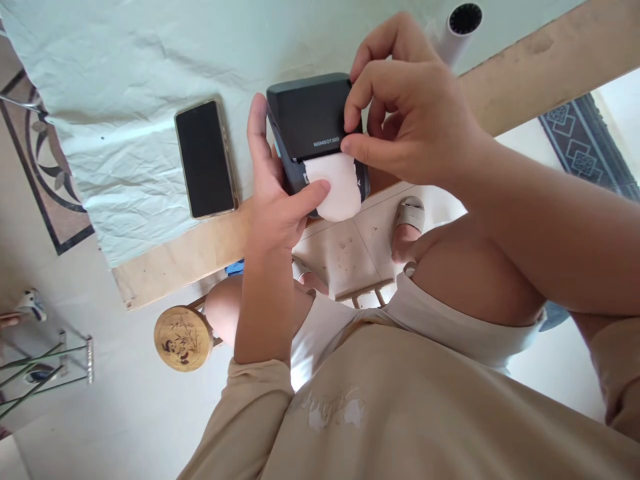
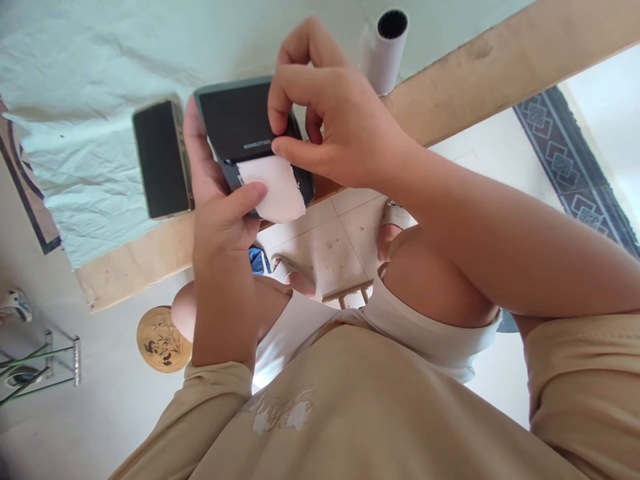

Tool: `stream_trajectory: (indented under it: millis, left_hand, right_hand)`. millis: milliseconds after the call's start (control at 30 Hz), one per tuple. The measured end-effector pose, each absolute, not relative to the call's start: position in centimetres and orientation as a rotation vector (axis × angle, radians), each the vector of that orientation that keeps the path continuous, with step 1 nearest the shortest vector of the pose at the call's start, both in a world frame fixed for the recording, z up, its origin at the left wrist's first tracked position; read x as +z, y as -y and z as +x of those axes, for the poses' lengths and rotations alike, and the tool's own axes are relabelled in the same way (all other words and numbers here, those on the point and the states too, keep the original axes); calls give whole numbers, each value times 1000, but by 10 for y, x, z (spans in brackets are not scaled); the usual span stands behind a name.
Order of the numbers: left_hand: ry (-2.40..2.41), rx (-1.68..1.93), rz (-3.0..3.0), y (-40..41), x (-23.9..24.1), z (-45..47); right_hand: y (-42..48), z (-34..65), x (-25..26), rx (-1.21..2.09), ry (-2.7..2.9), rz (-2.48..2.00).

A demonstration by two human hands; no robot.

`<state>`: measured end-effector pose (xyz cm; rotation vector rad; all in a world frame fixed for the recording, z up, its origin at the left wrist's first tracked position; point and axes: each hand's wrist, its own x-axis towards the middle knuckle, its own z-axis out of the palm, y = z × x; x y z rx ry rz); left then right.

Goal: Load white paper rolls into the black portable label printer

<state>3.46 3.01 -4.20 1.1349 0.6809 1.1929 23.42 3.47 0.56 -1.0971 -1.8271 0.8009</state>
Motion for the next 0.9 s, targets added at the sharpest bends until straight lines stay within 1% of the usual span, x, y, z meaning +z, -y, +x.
stream_trajectory:
  millis: [200,333,400,733,900]
  left_hand:
    - [-681,1227,990,-23,-32,38]
    - [-717,1216,966,-18,-23,39]
    - [-746,1191,983,-17,-21,39]
    - [-663,1173,1015,-23,-26,32]
    - [-670,1160,947,-19,-19,37]
  right_hand:
    - [-34,232,4,911,1749,-1065]
    - [-36,230,-4,1272,1735,-1120]
    - [-37,230,-8,1365,1718,-1132]
    - [-42,229,-6,1237,1742,-1093]
    - [-37,228,-7,1212,1735,-1113]
